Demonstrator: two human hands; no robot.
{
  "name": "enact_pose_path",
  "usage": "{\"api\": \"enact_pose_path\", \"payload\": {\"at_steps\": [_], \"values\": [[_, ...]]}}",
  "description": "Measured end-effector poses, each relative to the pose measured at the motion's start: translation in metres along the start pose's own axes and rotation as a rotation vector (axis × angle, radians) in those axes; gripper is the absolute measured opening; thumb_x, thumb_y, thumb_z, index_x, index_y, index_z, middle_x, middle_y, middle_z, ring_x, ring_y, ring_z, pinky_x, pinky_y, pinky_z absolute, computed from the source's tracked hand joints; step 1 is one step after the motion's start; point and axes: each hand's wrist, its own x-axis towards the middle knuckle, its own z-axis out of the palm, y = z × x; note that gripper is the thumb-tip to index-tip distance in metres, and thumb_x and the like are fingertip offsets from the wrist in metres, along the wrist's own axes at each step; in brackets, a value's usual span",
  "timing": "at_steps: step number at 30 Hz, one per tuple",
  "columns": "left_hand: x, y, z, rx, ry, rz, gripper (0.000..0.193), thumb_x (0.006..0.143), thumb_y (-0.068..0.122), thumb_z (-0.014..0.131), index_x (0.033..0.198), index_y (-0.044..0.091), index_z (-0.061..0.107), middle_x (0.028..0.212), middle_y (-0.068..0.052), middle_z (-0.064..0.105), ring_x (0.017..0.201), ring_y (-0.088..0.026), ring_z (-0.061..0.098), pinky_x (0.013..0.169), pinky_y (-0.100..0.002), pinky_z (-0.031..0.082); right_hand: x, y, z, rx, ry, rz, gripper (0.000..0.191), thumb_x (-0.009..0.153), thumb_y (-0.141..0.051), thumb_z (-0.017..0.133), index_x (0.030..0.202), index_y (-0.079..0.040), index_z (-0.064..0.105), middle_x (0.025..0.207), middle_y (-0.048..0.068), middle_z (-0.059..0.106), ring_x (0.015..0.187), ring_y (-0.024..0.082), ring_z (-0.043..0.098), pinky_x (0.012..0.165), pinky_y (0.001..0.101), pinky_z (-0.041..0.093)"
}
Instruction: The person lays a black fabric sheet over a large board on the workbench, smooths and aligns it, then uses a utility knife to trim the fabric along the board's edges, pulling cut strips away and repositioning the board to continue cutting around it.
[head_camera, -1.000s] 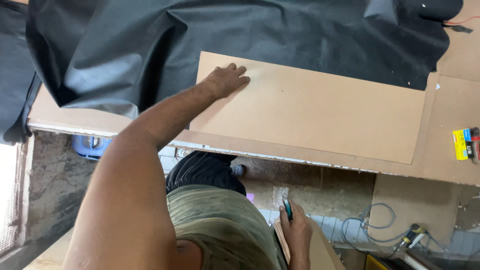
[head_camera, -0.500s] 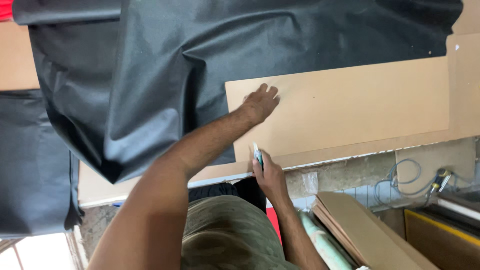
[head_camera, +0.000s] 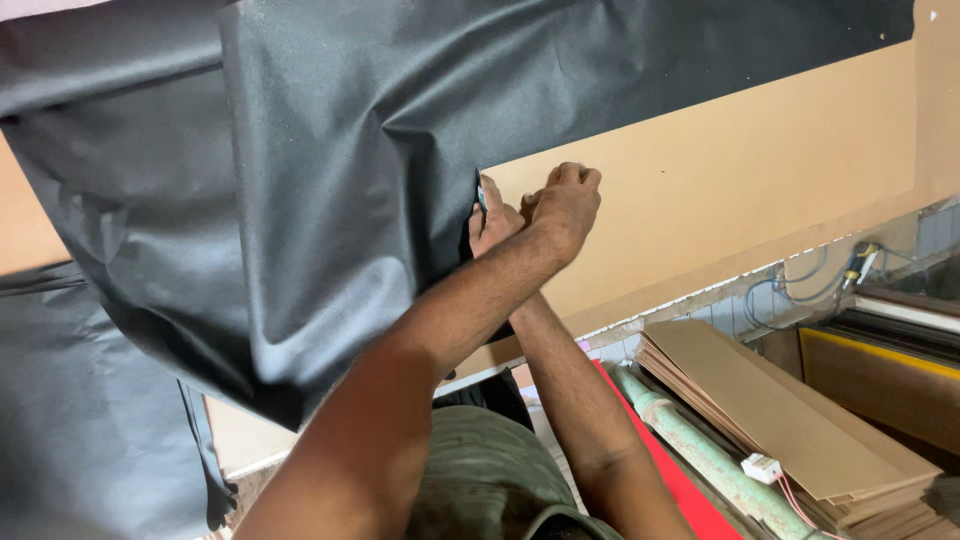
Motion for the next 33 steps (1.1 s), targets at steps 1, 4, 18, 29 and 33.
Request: {"api": "enact_pose_path", "payload": {"at_steps": [1,4,18,29,33], "values": [[-0.002,-0.003,-0.002,-0.062,0.009,-0.025,0.067,0.063,-0.003,0.087,0.126,0.002,0.066,0.131,-0.019,0.045,0.105,-0.028,0.049,0.062,-0.023,0.063,-0.001,-0.002,0.002,0.003,0.007,0.007,0.045,0.101,-0.017,0.058,0.144,-0.007,0.054,0.076,0.017,0.071,0.069,0.03,0.07,0.076,0.0441,0.056],[-0.004,-0.007,-0.002,0.007,-0.052,0.058,0.061,0.068,-0.004,0.089,0.126,0.001,0.069,0.134,-0.02,0.046,0.11,-0.028,0.049,0.067,-0.022,0.062,-0.006,-0.008,0.006,-0.031,0.007,0.056,0.046,0.1,-0.015,0.058,0.145,-0.007,0.054,0.074,0.017,0.07,0.067,0.031,0.069,0.077,0.0453,0.055],[0.007,0.003,0.004,-0.069,-0.035,0.009,0.069,0.068,0.0,0.092,0.131,0.002,0.064,0.139,-0.021,0.042,0.116,-0.032,0.048,0.065,-0.027,0.064,0.002,-0.012,0.003,-0.157,0.002,0.089,0.048,0.094,-0.014,0.063,0.142,-0.007,0.058,0.068,0.016,0.066,0.058,0.029,0.065,0.061,0.0449,0.054],[0.022,0.023,0.013,0.048,0.07,0.003,0.07,0.064,-0.001,0.088,0.13,0.0,0.065,0.126,-0.012,0.05,0.114,-0.028,0.046,0.081,-0.029,0.055,-0.1,0.044,-0.021,-0.044,-0.02,0.059,0.026,0.095,-0.034,0.07,0.11,-0.013,0.068,0.082,0.012,0.072,0.073,0.036,0.071,0.062,0.0489,0.055],[0.029,0.029,0.02,0.062,0.013,0.054,0.079,0.065,-0.004,0.089,0.139,-0.001,0.059,0.128,-0.011,0.05,0.113,-0.026,0.045,0.084,-0.028,0.052,-0.154,0.055,-0.033,-0.093,-0.052,0.158,0.036,0.096,-0.02,0.063,0.132,-0.015,0.063,0.078,0.015,0.067,0.067,0.037,0.068,0.061,0.0506,0.054]]}}
